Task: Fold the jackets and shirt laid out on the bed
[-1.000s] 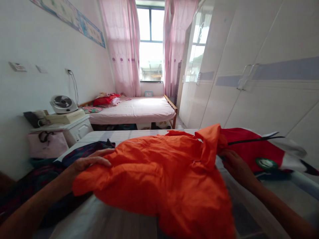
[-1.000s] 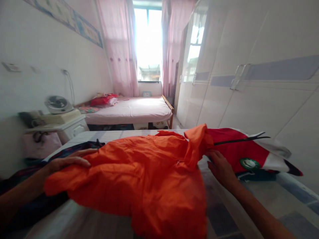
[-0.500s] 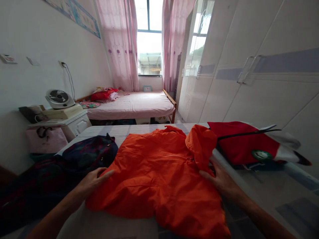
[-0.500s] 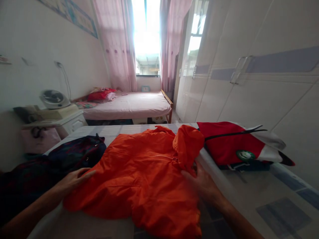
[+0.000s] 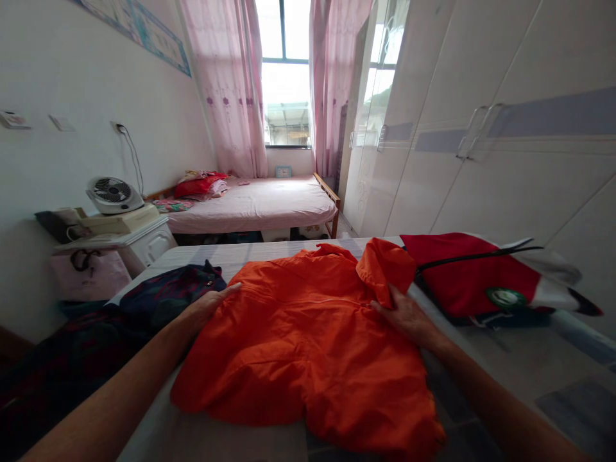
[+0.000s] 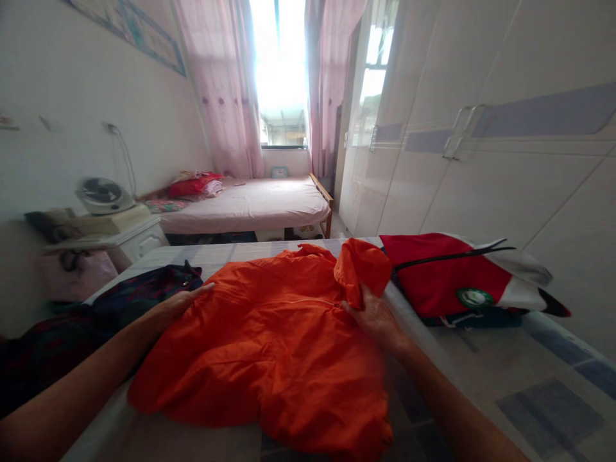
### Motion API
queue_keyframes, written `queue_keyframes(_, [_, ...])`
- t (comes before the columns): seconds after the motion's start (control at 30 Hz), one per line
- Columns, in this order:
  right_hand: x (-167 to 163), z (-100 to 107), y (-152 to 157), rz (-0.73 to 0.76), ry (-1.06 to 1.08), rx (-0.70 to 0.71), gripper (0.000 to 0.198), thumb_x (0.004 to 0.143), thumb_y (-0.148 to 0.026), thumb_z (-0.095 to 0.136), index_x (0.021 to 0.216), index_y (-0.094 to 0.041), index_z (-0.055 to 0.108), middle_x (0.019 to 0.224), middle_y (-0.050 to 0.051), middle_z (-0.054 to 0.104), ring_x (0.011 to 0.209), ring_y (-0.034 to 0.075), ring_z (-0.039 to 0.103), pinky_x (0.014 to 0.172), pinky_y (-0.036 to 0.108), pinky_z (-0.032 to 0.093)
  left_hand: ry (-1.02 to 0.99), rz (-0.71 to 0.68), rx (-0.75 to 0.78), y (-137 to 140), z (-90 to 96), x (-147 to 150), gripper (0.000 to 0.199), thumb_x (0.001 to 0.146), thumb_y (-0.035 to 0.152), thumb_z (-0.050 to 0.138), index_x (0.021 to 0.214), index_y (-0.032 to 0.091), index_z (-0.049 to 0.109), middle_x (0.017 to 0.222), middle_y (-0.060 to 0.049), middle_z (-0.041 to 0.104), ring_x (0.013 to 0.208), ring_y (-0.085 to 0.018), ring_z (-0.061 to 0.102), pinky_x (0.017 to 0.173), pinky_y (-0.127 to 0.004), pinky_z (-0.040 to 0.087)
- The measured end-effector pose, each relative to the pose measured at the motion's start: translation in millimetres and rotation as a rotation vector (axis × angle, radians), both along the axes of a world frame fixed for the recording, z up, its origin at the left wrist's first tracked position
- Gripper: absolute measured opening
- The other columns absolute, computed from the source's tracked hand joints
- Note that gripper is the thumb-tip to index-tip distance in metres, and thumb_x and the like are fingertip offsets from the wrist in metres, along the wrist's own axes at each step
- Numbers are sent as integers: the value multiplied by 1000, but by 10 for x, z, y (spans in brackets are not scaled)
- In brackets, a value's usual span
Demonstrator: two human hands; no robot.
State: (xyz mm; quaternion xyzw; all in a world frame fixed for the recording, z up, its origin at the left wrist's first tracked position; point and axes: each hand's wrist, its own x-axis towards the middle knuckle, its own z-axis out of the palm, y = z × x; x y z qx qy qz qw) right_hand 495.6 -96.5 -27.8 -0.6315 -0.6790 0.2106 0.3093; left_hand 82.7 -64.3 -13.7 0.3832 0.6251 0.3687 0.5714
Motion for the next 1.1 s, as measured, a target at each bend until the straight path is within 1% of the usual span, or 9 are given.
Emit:
queue_keyframes(0.13, [8,153,68,68,307,-127,38,81,-53,49,92,-19,64,98,9,70,99,29,62,90,38,48,-156,-73,-38,-101,23,92,17,66,25,75,74,12,67,78,-12,73,76,-27,70,71,-37,59])
queue_keyframes(0.27, [-5,287,-63,-17,887,-243,40,82,-52,47,103,-22,64,99,7,72,98,26,65,87,40,52,-210,0,71,-285,-25,41,25,68,20,74,92,15,67,89,-8,74,81,-21,70,72,-27,58])
queue_keyframes(0.37, [60,258,-237,-88,1114,-266,43,83,-52,44,108,-22,63,99,9,72,98,28,66,84,45,54,-244,17,60,-383,-94,-18,32,70,27,74,100,17,65,98,-9,73,88,-23,70,72,-29,59])
queue_keyframes(0.5, [258,97,-419,-155,1154,-331,28,78,-37,59,101,-21,65,98,8,73,97,30,66,82,43,56,-310,24,-33,-389,-105,37,25,75,32,69,95,17,66,95,-9,73,89,-24,69,71,-30,59])
queue_keyframes(0.63, [368,76,-440,-183,1170,-223,32,75,-30,66,106,-23,62,103,5,71,95,26,67,78,37,58,-492,-51,-111,-263,-30,210,27,79,37,63,95,16,67,87,-10,73,89,-27,69,74,-33,58])
queue_keyframes(0.77, [271,186,-337,-121,1117,-161,44,75,-30,69,117,-24,57,106,4,71,93,24,68,77,35,59,-529,-89,-106,-162,6,437,36,76,42,65,96,13,67,81,-11,73,87,-28,69,73,-32,58])
queue_keyframes(0.9, [83,205,-166,-143,1098,-169,34,74,-24,67,107,-22,61,97,3,73,91,23,69,77,33,60,-458,-110,-108,-192,63,706,40,73,43,66,95,10,66,83,-14,73,86,-29,69,76,-35,56])
queue_keyframes(1.0, [13,235,-56,-182,1105,-168,22,73,-21,64,94,-23,62,89,3,73,92,25,68,76,38,60,-412,-48,-46,-240,204,753,33,75,37,62,96,12,65,84,-11,73,85,-27,69,77,-35,56])
queue_keyframes(1.1, [112,311,-56,-218,1160,-56,12,72,-22,59,84,-24,62,89,2,73,96,23,67,81,36,59,-319,92,54,-358,404,504,37,76,39,57,102,14,61,82,-7,73,80,-25,70,73,-36,57])
